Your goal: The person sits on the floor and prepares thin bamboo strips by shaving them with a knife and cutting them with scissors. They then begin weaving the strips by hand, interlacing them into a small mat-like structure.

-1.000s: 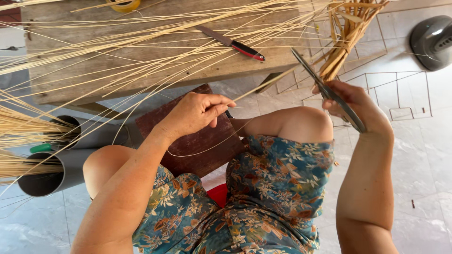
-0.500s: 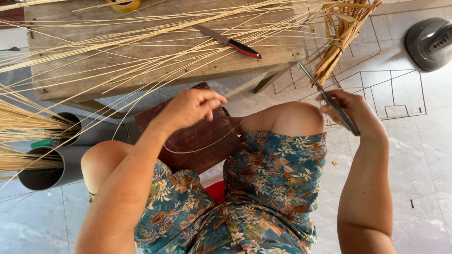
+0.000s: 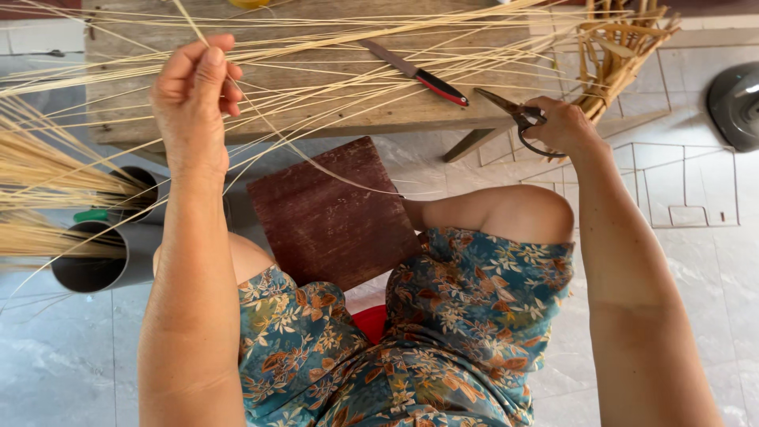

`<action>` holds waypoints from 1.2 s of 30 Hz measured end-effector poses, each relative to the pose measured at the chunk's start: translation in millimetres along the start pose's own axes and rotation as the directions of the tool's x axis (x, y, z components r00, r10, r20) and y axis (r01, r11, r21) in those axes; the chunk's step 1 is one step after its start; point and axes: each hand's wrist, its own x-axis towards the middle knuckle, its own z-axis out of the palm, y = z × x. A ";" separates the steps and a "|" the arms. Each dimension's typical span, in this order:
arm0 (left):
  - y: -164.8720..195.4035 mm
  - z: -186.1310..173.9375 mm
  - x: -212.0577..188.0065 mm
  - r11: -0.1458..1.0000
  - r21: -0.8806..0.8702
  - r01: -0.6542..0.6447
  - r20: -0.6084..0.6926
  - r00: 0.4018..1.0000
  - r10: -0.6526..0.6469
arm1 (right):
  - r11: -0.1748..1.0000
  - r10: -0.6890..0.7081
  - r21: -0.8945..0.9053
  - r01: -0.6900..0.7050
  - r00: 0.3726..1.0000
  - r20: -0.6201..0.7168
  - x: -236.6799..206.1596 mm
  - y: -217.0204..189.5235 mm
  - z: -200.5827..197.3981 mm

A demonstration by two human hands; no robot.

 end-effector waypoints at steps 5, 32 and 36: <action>-2.1 -19.4 1.4 0.968 -0.240 -0.075 -0.072 0.996 0.059 | 0.979 -0.102 -0.179 0.094 0.994 -0.037 41.3 -11.8 11.4; -44.8 -168.5 16.4 0.647 -0.721 -0.248 -0.315 0.949 0.012 | 0.959 -0.283 0.020 0.283 0.959 -0.003 48.3 -107.5 44.4; -46.7 -167.3 19.3 0.660 -0.706 -0.257 -0.358 0.934 -0.019 | 0.884 -0.177 0.458 0.094 0.974 0.142 37.1 -83.7 7.5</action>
